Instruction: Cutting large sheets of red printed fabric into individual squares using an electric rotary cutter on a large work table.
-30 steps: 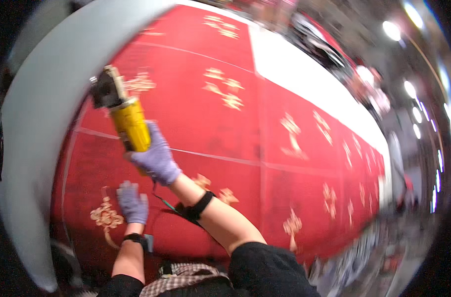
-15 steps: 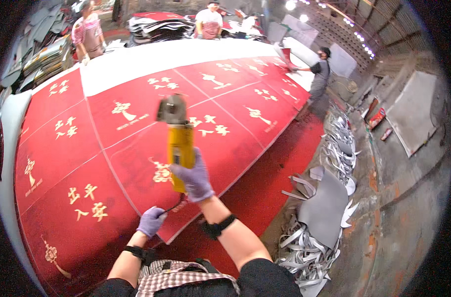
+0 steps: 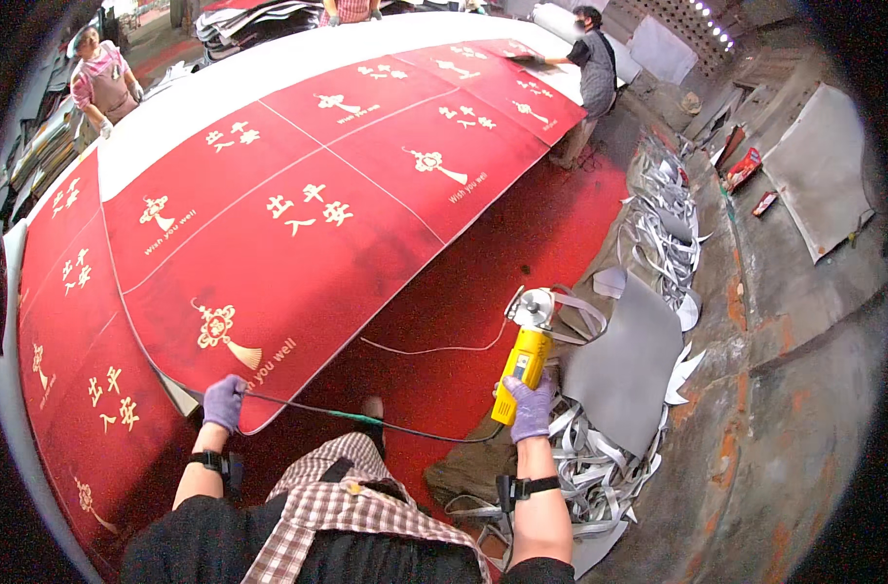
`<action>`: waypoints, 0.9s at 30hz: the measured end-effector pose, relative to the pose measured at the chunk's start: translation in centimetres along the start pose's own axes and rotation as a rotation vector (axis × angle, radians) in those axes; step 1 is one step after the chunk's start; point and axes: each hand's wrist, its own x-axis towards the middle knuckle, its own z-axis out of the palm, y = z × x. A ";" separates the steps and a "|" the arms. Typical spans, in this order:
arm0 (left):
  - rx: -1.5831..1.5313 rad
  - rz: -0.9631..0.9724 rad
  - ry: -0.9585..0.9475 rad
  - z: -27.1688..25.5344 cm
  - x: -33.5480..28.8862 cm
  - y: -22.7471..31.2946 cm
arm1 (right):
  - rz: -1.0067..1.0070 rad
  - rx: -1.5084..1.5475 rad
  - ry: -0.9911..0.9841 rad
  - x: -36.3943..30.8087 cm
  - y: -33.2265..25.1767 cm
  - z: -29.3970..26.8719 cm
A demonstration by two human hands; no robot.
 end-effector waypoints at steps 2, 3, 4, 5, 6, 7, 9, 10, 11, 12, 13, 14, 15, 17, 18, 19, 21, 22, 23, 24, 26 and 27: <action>0.042 -0.017 -0.037 1.6 3.1 3.1 | 0.056 -0.044 0.011 4.4 1.3 -0.6; 0.067 -0.057 -0.048 2.5 4.1 4.5 | 0.067 -0.160 -0.027 6.7 1.6 -0.6; 0.092 -0.100 -0.062 3.5 5.1 5.9 | 0.081 -0.279 -0.069 8.9 2.2 -0.6; 0.093 -0.128 -0.206 4.2 6.3 8.5 | 0.037 -0.391 -0.111 11.6 3.5 -1.7; 0.090 -0.159 -0.437 4.7 7.2 10.5 | 0.014 -0.470 -0.085 13.7 4.4 -1.6; -0.034 -0.216 -0.652 5.6 8.4 13.1 | 0.001 -0.597 -0.103 16.4 4.9 -1.8; -0.192 0.152 -0.795 8.2 7.2 14.3 | 0.034 -0.721 -0.161 20.4 5.5 -1.1; -0.224 0.593 -0.688 10.9 6.4 13.0 | 0.059 -0.822 -0.246 22.8 5.5 -0.3; -0.302 0.196 -0.937 10.5 8.0 16.2 | 0.095 -0.931 -0.293 24.7 5.8 -0.8; -0.358 -0.241 -1.146 9.2 9.3 20.2 | 0.127 -0.934 -0.305 26.2 5.8 -0.2; -0.492 -0.346 -1.140 8.7 9.4 21.7 | 0.121 -1.017 -0.366 27.5 5.0 1.1; -0.497 -0.368 -1.148 8.5 10.1 23.1 | 0.107 -1.102 -0.416 29.0 4.4 1.7; -0.486 -0.429 -1.138 8.2 10.9 24.5 | 0.098 -1.156 -0.449 30.6 4.5 1.7; -0.396 -0.346 -1.011 8.5 11.5 26.1 | 0.110 -1.120 -0.479 32.8 5.0 1.3; -0.209 -0.317 -0.979 8.9 11.9 26.8 | 0.114 -1.078 -0.499 34.0 4.7 1.6; -0.171 -0.380 -0.865 8.8 11.9 27.4 | 0.121 -1.086 -0.531 35.1 4.4 1.9; -0.200 -0.490 -0.664 9.5 11.9 28.3 | 0.139 -1.063 -0.564 37.5 4.2 1.1; -0.261 -0.540 -0.575 10.6 11.3 28.1 | 0.099 -1.111 -0.595 39.1 4.0 0.9; -0.283 -0.621 -0.566 10.7 11.7 29.1 | 0.100 -1.175 -0.656 41.0 4.0 0.1; -0.280 -0.654 -0.549 11.2 11.3 29.9 | 0.077 -1.162 -0.722 42.1 3.2 0.4; -0.379 -0.693 -0.491 12.9 10.7 31.4 | 0.057 -1.298 -0.808 43.9 1.6 1.1; -0.366 -0.636 -0.469 12.9 11.9 33.1 | 0.072 -1.317 -0.840 45.1 1.4 0.9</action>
